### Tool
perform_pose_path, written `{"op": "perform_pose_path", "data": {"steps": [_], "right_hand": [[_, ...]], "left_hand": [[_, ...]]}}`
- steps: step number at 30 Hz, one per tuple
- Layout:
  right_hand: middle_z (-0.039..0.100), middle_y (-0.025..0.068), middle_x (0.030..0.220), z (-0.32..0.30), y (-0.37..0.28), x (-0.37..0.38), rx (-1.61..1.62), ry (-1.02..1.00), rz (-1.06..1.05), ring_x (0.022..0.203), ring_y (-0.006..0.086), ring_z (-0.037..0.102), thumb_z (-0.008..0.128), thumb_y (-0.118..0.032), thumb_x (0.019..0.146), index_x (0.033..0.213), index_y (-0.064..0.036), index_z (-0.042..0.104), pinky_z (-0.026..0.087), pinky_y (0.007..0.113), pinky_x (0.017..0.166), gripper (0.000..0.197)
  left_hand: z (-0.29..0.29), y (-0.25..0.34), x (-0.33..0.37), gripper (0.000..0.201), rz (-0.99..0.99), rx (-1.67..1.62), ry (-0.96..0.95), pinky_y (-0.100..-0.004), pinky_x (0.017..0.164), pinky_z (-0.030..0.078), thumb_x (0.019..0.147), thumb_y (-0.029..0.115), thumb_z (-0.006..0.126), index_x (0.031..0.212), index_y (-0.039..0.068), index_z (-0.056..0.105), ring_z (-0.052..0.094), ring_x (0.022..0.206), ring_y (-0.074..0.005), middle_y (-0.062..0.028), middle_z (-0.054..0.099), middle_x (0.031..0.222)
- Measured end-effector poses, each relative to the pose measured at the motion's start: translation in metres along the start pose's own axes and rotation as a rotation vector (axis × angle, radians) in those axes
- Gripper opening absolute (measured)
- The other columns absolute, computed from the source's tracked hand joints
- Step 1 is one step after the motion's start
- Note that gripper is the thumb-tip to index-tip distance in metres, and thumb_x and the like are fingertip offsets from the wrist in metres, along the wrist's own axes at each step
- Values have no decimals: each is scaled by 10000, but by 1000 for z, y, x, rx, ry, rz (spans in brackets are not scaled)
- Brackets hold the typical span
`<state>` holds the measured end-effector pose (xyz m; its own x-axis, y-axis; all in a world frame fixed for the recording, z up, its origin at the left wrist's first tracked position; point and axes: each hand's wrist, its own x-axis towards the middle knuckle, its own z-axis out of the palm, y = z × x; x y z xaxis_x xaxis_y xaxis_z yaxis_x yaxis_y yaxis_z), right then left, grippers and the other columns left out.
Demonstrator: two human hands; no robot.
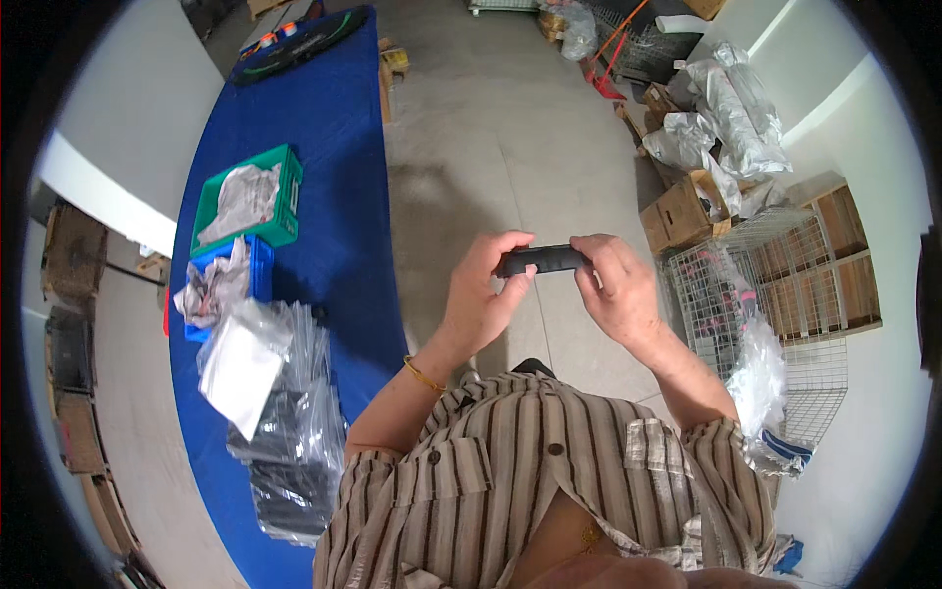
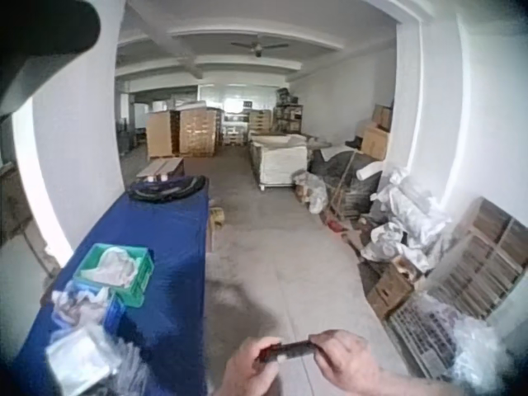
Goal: The person folds and fastens patterned wristbands by hand, arranges them in rows on the table, and then picks up a smartphone and a black case.
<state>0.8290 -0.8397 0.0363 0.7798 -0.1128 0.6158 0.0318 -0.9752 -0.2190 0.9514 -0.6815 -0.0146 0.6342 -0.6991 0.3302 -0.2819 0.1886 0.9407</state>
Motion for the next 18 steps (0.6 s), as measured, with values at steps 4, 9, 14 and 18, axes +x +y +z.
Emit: {"op": "perform_pose_path", "data": {"steps": [4,9,14,18], "right_hand": [[632,107,975,9,39,26,227,-64,205,818,245,646,717,-23,757,1120,-41,599,537,346,679,381],[593,128,1125,3,82,72,615,-121,227,999,230,610,766,-106,793,1275,-61,537,519,323,747,536],[526,167,1279,-4,176,143,765,-272,30,1127,251,564,823,-57,721,1348,9,429,460,337,932,743],[537,233,1228,-6,227,237,1082,-280,-206,1116,279,589,878,-92,662,1337,86,386,480,351,954,854]], "left_hand": [[2,-2,53,251,-11,-17,-28,-217,684,499,967,45,543,1216,59,569,596,756,-78,-48,610,999],[2,6,123,224,-313,-197,-11,-190,543,486,1011,124,498,1198,61,604,571,589,-52,-27,636,884],[2,26,222,262,-221,-304,-93,-220,681,526,986,112,524,1226,35,594,636,796,-97,-83,654,1077],[1,34,300,621,447,-312,-22,-419,956,468,802,425,701,1144,-75,564,574,1129,-369,-315,579,1169]]}}
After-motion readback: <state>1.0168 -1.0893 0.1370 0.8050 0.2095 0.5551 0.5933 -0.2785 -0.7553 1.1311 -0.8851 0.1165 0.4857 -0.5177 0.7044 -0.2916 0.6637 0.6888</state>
